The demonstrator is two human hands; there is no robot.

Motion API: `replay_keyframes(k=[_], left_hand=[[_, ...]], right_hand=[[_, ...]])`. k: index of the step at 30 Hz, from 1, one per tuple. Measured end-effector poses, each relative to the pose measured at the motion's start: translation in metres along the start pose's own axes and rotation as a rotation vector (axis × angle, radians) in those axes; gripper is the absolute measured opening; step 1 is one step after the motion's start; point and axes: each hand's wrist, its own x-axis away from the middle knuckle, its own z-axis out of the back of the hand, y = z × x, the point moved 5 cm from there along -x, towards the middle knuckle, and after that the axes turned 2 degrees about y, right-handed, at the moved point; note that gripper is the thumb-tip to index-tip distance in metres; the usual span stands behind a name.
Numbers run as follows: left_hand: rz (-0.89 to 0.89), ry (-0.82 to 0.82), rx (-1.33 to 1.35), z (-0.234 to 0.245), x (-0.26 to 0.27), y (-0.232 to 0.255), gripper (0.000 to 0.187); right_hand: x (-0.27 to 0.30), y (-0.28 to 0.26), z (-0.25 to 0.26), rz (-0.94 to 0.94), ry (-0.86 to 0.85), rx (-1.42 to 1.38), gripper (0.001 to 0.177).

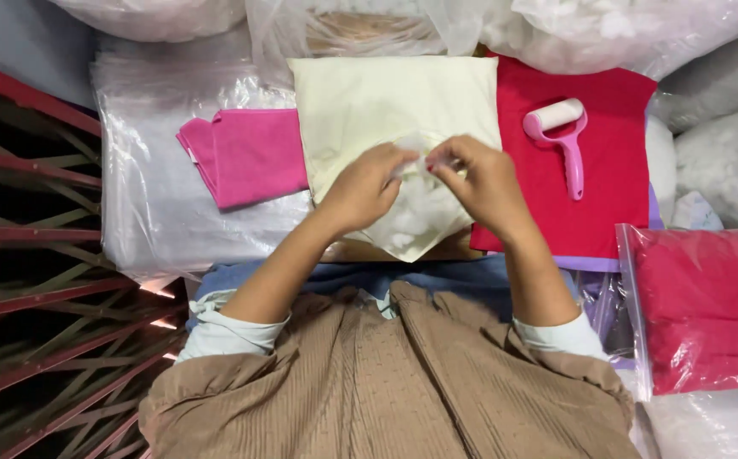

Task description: Filling a pillowcase with white fiberfill stuffing from large bags and smoothing it out.

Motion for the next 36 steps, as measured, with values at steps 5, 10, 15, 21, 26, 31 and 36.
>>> replay_keyframes(k=[5, 10, 15, 21, 26, 31, 36], left_hand=[[0.05, -0.07, -0.552, -0.053, 0.043, -0.023, 0.035], [-0.016, 0.15, -0.469, -0.065, 0.052, -0.001, 0.044], [-0.004, 0.033, -0.585, -0.109, 0.038, -0.059, 0.059], [-0.083, 0.124, -0.695, -0.09, 0.02, -0.081, 0.022], [0.229, -0.176, -0.387, -0.054, 0.018, -0.063, 0.054], [0.037, -0.096, -0.3, -0.032, 0.039, -0.017, 0.052], [0.016, -0.228, -0.459, -0.088, 0.042, -0.052, 0.049]], right_hand=[[0.056, 0.065, -0.035, -0.035, -0.146, 0.657, 0.021], [0.065, 0.052, -0.026, 0.032, -0.057, 0.414, 0.018], [0.061, 0.078, -0.097, 0.226, -0.138, 0.537, 0.021], [0.037, 0.128, -0.083, 0.129, -0.026, 0.845, 0.005], [0.037, 0.089, -0.037, -0.128, -0.047, 0.66, 0.028], [0.061, 0.043, -0.061, 0.176, -0.246, 0.291, 0.03], [0.078, 0.06, -0.129, 0.404, -0.205, 0.586, 0.027]])
